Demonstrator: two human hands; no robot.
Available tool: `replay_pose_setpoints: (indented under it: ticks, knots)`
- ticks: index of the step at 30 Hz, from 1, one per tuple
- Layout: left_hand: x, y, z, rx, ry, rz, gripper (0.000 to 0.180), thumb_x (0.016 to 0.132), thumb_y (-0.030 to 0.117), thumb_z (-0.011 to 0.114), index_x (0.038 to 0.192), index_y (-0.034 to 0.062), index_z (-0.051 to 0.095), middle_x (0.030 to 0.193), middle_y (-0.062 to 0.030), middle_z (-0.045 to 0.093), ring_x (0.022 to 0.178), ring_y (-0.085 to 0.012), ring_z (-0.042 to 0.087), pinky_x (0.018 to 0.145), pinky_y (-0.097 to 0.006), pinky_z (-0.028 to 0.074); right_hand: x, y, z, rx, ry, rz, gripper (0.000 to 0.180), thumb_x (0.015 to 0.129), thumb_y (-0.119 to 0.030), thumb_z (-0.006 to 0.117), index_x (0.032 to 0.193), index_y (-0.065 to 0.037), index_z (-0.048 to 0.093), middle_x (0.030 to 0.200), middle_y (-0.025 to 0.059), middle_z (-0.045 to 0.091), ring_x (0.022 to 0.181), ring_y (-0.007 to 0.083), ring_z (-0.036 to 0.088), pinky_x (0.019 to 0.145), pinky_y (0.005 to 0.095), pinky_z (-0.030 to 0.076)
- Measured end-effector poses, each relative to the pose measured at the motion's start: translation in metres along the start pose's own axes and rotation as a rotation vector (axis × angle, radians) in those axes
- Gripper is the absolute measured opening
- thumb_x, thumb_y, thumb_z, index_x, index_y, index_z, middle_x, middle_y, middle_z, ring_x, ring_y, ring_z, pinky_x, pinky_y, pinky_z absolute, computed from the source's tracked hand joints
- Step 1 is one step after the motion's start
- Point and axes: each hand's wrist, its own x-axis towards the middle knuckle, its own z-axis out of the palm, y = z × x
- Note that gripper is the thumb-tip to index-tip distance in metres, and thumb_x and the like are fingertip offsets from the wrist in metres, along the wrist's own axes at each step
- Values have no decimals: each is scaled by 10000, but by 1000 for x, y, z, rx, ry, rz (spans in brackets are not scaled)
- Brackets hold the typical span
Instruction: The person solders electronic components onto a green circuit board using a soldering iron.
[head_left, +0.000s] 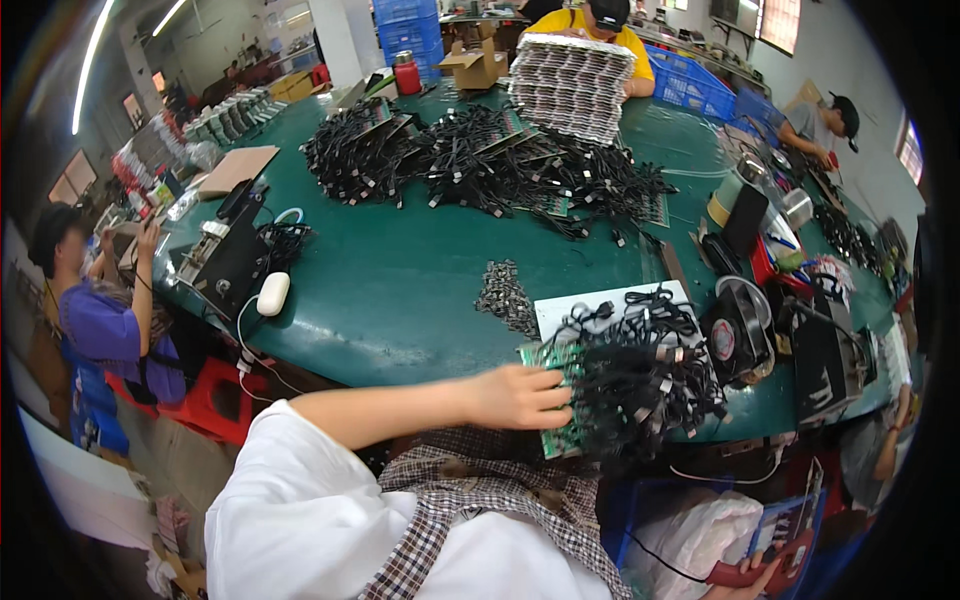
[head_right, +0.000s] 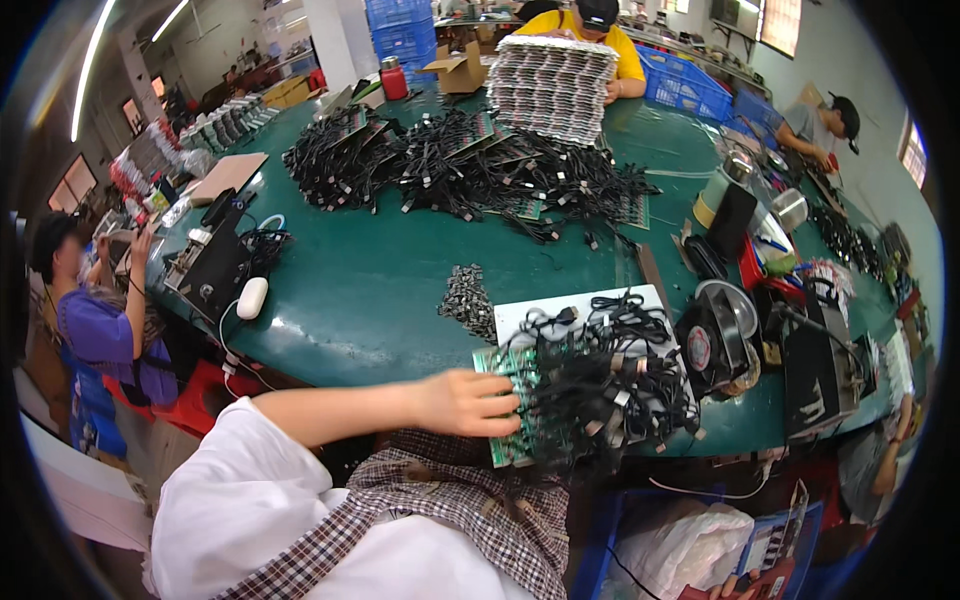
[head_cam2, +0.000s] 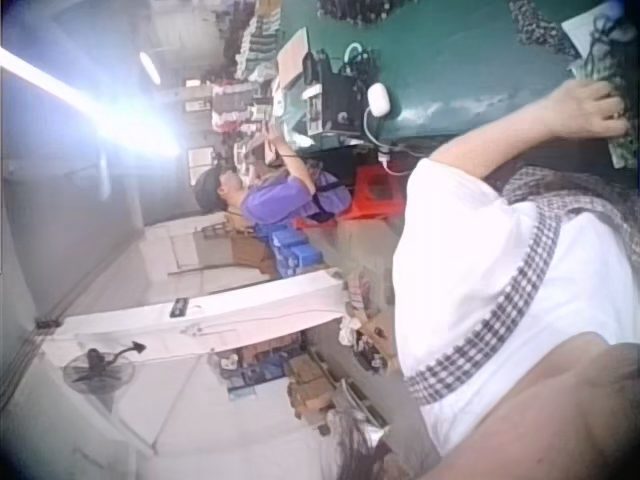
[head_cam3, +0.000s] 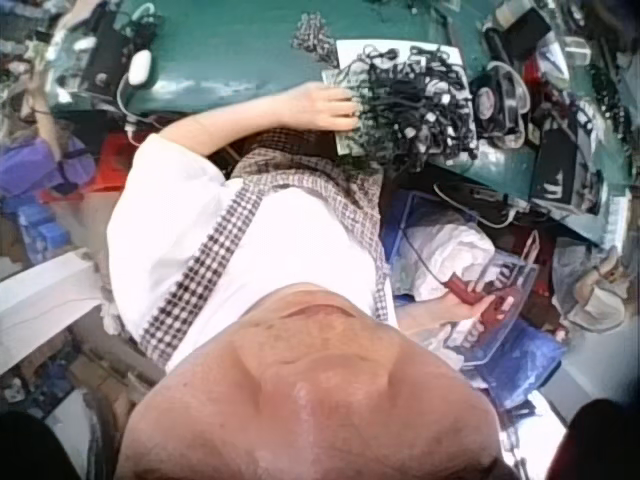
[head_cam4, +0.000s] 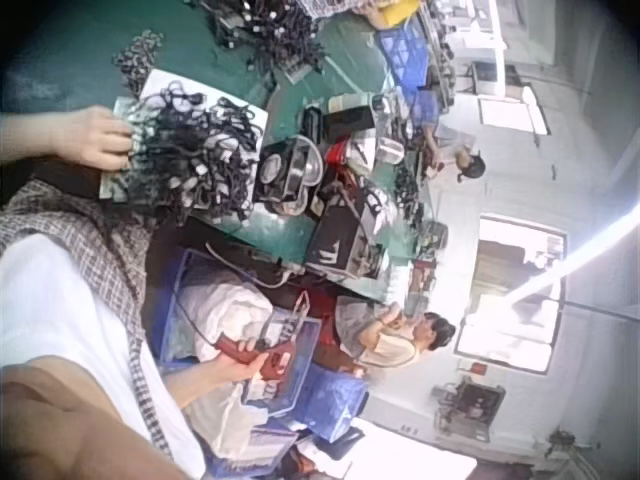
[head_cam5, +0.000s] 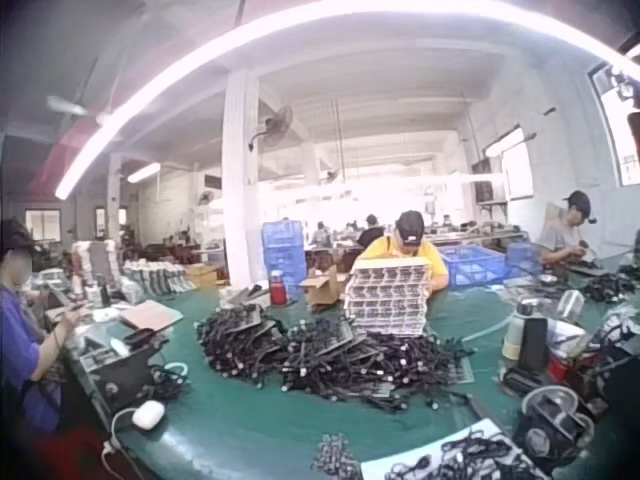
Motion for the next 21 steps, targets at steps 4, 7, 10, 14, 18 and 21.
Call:
replay_pose_setpoints:
  ticks: [4, 7, 10, 14, 18, 21]
  knots:
    - [-16, 32, 11, -170, -36, -309, 268, 685, 125, 540, 949, 77, 528, 1075, -110, 499, 1035, -260, 497, 810, -342, 463, -1, 11, 23, 35, -148, 16, 321, 796, -132, 586, 1097, -63, 499, 784, 64, 503, 632, 166, 445, 507, 260, 347]
    - [-16, 46, 19, -157, 93, -388, 340, 685, 79, 523, 1024, 101, 528, 1097, -134, 447, 1094, -292, 438, 875, -428, 414, -9, 17, 47, 102, -161, 65, 314, 798, -138, 582, 1096, -81, 502, 731, 44, 462, 620, 148, 420, 488, 242, 333]
    - [-14, 57, 19, -167, 56, -330, 617, 713, 92, 515, 1303, 198, 367, 1302, -135, 356, 1227, -291, 334, 994, -493, 282, -16, 22, 64, 127, -307, 91, 309, 810, -144, 569, 1101, -74, 494, 719, 46, 461, 615, 145, 409, 476, 227, 329]
    - [11, 50, 3, -428, -259, -302, 775, 688, 124, 570, 1372, 165, 209, 1408, -166, 209, 1293, -331, 226, 1015, -501, 242, -14, 29, 72, 155, -362, 158, 297, 824, -143, 551, 1101, -60, 485, 771, 54, 470, 606, 141, 395, 470, 216, 329]
    - [21, 41, -2, -492, -296, -297, 873, 576, 211, 700, 1338, 120, 282, 1380, -204, 235, 1288, -357, 213, 978, -592, 220, -30, 30, 98, 110, -464, 193, 314, 840, -151, 537, 1101, -6, 438, 950, 76, 479, 611, 133, 392, 482, 221, 342]
    - [32, 35, -6, -444, -278, -223, 903, 546, 239, 741, 1326, 127, 300, 1362, -201, 261, 1281, -335, 230, 962, -588, 225, -34, 27, 108, 103, -419, 176, 352, 838, -162, 546, 1112, 13, 410, 970, 86, 475, 624, 139, 392, 491, 224, 344]
